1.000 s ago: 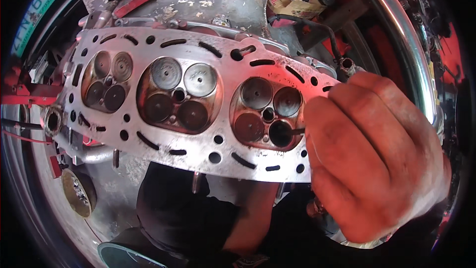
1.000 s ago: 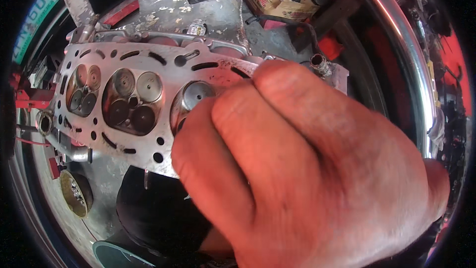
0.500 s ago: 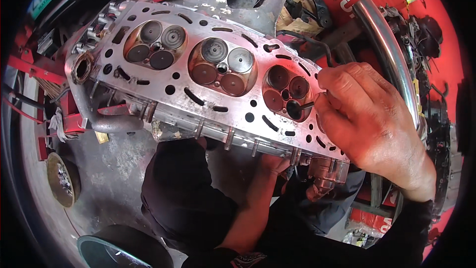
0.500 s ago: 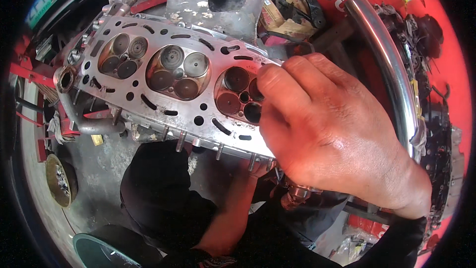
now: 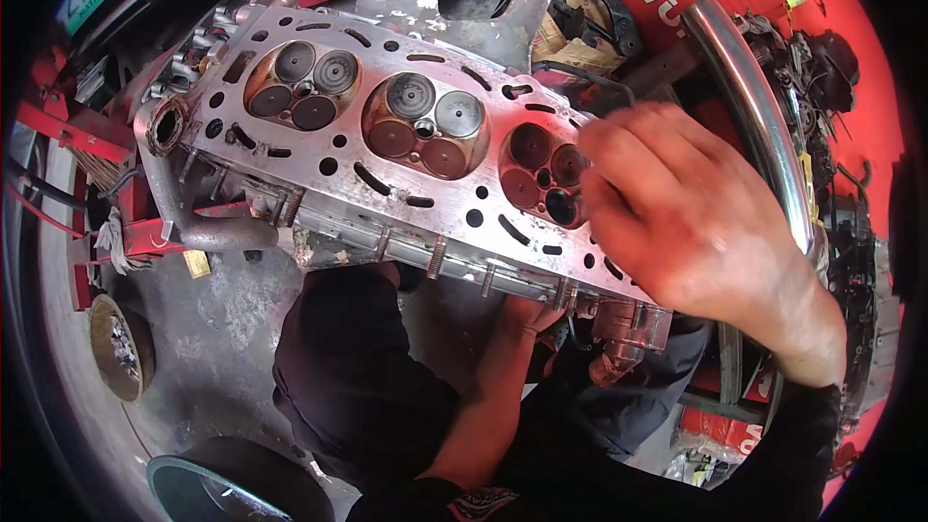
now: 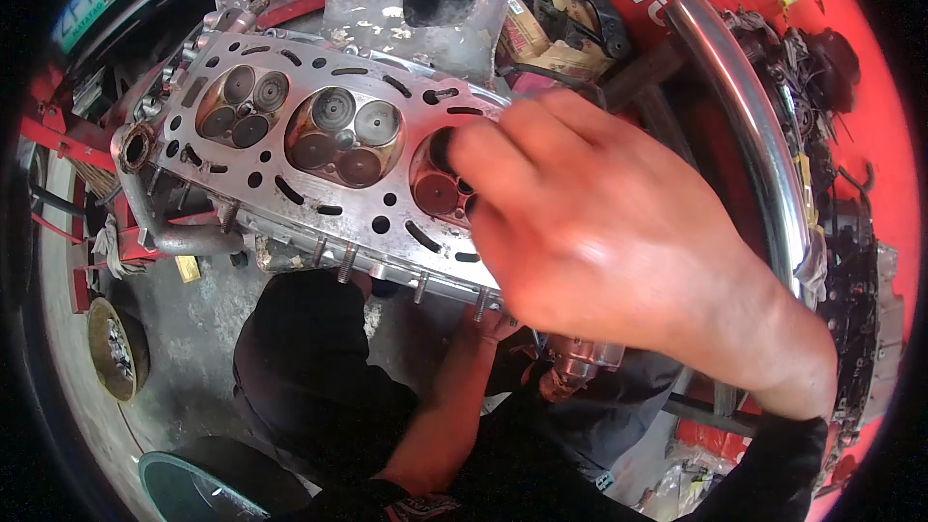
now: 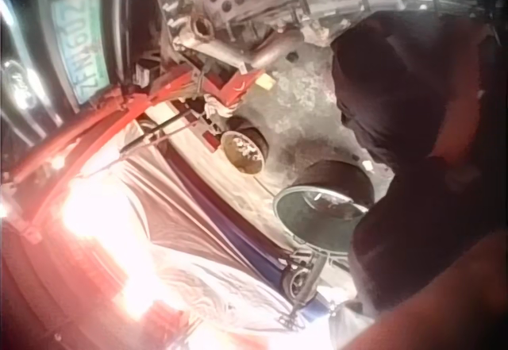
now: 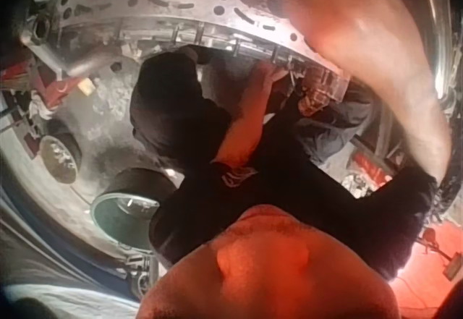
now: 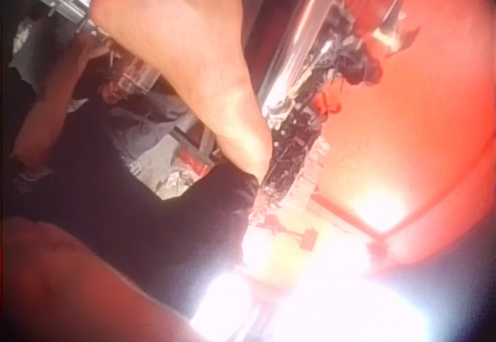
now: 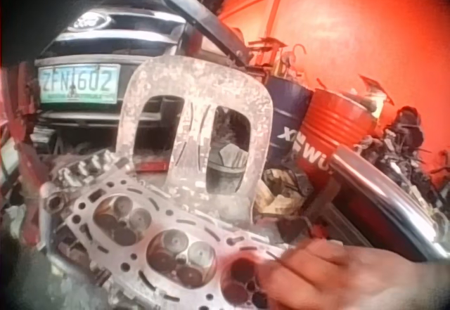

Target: The person wipes engine valves and a cylinder head with a cloth, then inserts the valves into the cylinder head by hand.

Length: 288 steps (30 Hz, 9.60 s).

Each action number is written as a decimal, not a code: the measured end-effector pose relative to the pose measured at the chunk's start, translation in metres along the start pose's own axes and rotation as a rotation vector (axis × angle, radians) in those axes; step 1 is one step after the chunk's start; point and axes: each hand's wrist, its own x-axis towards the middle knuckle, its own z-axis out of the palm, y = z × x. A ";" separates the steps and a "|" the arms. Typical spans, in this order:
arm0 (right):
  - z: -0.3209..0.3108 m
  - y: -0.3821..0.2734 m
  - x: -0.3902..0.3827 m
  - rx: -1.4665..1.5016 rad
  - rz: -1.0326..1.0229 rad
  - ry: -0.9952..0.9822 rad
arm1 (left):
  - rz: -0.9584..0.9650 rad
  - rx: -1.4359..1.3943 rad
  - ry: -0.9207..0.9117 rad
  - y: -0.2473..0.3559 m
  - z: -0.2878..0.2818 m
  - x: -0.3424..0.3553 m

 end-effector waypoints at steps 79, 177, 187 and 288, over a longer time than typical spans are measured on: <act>0.055 -0.064 -0.131 0.340 0.696 0.161 | 0.177 0.242 0.075 -0.004 0.015 0.006; 0.063 -0.068 -0.139 0.498 0.792 0.314 | 0.023 0.479 0.090 -0.003 0.024 -0.009; 0.059 -0.064 -0.135 0.433 0.753 0.214 | 0.030 0.290 0.064 -0.005 0.031 -0.007; 0.053 -0.066 -0.119 0.498 0.816 0.170 | 0.388 0.175 -0.014 0.057 0.138 -0.039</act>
